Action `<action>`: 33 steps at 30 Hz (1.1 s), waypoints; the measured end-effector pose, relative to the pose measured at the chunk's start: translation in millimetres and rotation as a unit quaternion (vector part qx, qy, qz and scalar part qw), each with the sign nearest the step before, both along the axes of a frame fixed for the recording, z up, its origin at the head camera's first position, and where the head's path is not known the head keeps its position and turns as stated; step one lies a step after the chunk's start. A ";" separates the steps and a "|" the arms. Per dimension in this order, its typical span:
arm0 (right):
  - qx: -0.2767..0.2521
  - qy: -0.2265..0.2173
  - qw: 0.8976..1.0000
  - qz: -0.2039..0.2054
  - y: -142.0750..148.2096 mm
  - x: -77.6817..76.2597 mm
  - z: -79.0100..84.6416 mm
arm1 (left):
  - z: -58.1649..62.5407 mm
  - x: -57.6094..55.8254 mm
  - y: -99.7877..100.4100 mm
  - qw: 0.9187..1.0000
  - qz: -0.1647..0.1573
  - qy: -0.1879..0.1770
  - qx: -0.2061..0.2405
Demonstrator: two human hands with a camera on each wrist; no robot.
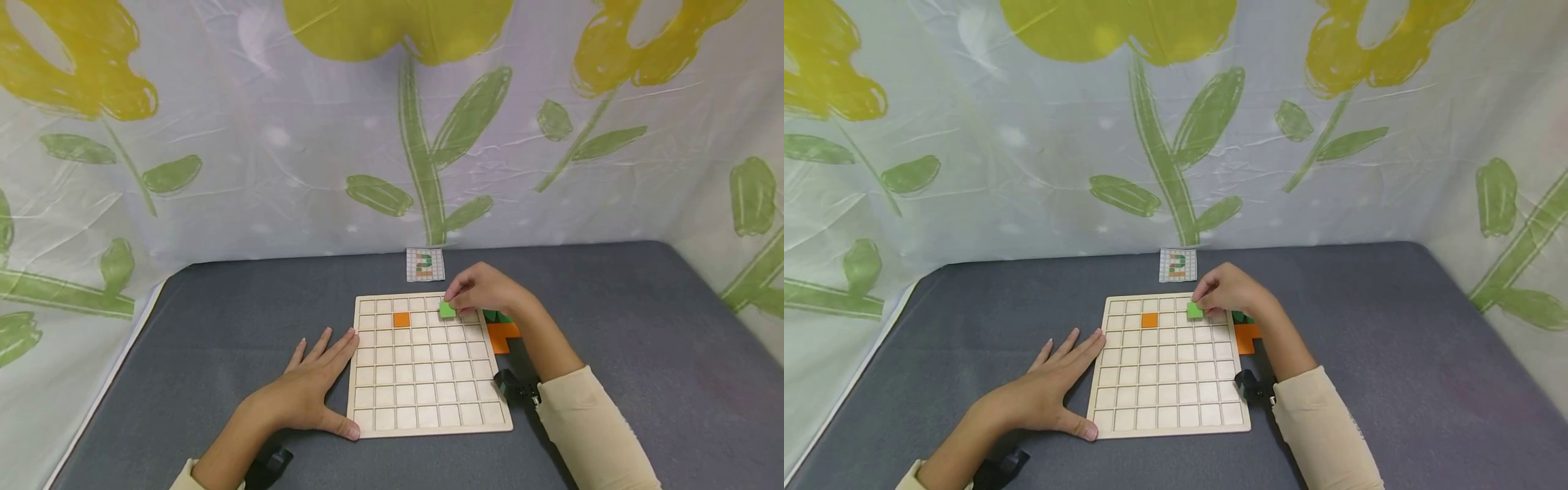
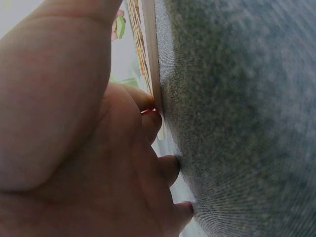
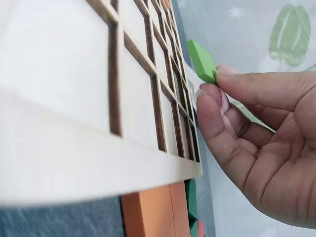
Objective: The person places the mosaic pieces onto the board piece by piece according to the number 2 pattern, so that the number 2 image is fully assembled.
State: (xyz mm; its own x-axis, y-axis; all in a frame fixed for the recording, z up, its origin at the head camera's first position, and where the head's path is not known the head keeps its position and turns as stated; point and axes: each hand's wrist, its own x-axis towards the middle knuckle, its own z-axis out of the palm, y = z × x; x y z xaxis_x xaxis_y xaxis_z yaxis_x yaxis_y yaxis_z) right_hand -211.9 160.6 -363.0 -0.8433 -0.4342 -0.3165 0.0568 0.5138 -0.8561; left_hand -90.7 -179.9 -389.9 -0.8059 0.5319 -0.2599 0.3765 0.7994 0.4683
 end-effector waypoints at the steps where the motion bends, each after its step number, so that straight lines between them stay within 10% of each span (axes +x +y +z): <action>1: -0.001 -0.001 1.000 0.000 -1.1 0.2 -0.3 | 0.5 0.1 0.0 1.000 -0.001 0.000 0.002; 33: 0.026 0.037 0.999 -0.006 -43.7 12.1 -8.4 | 0.4 0.5 0.5 1.000 -0.002 0.012 0.002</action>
State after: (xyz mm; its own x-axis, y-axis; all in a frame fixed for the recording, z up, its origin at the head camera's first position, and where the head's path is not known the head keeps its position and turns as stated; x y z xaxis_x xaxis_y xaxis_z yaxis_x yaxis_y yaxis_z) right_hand -199.8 117.0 -371.5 -0.8706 -0.4079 -0.2750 0.0012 0.5572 -0.8304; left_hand -90.1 -179.5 -389.5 -0.8092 0.5368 -0.2388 0.3911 0.7954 0.4630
